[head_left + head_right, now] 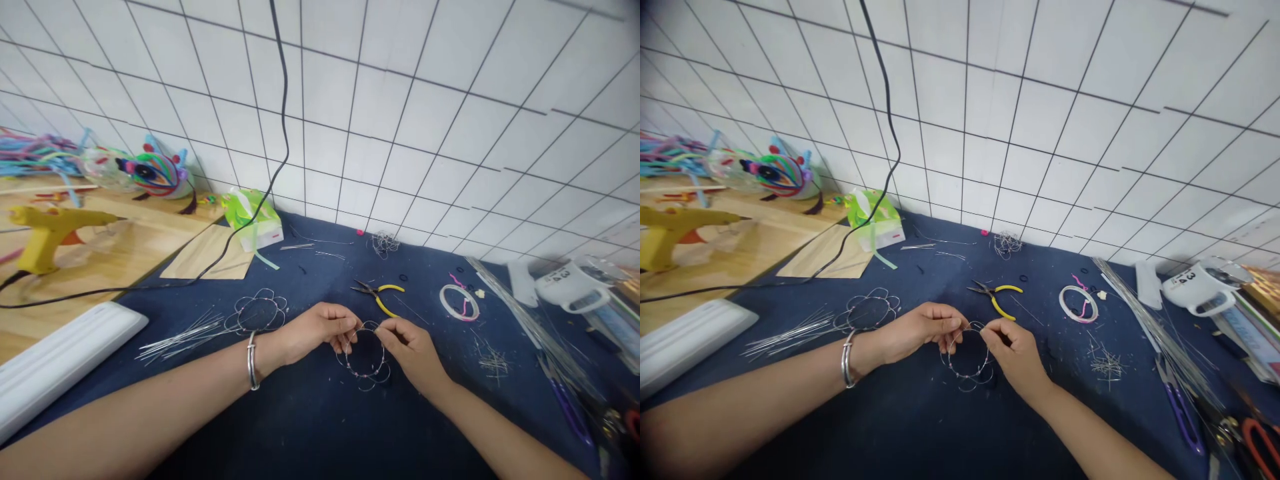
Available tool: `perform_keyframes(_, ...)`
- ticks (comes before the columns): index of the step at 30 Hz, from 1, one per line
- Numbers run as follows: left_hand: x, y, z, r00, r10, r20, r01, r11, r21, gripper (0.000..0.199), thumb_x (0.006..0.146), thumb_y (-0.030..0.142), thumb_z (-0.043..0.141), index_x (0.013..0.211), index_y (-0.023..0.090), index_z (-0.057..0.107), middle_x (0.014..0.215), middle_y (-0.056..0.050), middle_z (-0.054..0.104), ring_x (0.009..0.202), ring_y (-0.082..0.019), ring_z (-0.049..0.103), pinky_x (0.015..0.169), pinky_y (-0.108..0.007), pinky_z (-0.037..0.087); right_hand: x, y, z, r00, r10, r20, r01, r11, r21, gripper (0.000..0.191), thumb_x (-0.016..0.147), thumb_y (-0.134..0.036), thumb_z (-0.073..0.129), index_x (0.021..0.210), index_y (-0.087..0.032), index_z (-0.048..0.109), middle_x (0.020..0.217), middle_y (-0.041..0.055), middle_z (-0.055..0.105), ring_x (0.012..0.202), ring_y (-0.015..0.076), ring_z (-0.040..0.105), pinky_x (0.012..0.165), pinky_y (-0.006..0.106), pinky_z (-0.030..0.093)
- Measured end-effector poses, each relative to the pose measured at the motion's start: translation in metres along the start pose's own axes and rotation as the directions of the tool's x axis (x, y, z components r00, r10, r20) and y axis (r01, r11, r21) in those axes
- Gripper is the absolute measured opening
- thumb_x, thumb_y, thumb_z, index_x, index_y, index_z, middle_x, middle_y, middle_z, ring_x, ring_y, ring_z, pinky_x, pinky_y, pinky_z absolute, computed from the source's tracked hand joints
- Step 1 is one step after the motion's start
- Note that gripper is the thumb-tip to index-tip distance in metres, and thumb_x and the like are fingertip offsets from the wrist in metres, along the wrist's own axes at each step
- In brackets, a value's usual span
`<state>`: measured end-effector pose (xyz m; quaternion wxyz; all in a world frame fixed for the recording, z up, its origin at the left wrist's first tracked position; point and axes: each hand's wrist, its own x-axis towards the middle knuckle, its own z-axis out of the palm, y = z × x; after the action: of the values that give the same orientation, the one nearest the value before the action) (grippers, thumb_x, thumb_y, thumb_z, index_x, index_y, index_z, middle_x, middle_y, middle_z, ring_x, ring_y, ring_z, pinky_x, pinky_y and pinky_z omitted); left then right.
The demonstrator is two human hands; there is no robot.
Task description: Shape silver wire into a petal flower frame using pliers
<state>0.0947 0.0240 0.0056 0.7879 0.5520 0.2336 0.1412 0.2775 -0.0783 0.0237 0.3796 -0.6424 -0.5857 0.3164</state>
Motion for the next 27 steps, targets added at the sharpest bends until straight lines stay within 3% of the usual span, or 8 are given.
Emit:
perform_keyframes(13,-0.0055,0.0019,0.0030,0.999,0.042,0.013,-0.042,0.999,0.033,0.030,0.081,0.039,0.053,0.093,0.012,0.063,0.082,-0.008,0.063,0.067,-0.014,0.060,0.061,-0.026,0.044,-0.0029,0.0068,-0.0002,1.000,0.013,0.003,-0.013,0.998,0.063,0.021,0.083,-0.035,0.049,0.073,-0.018,0.057,0.065,-0.0026,0.050,0.060,0.0100,0.044,0.058,0.022,0.036)
perform_keyframes(27,-0.0063,0.0027,0.0038,0.997,0.057,-0.059,-0.056,0.998,0.022,0.028,0.080,0.039,0.054,0.084,0.012,0.062,0.076,-0.006,0.061,0.066,-0.013,0.058,0.061,-0.026,0.043,-0.0016,0.0069,0.0005,1.000,0.018,-0.011,-0.017,0.997,0.077,0.019,0.081,-0.034,0.051,0.073,-0.018,0.057,0.063,-0.0029,0.048,0.057,0.0092,0.041,0.054,0.021,0.034)
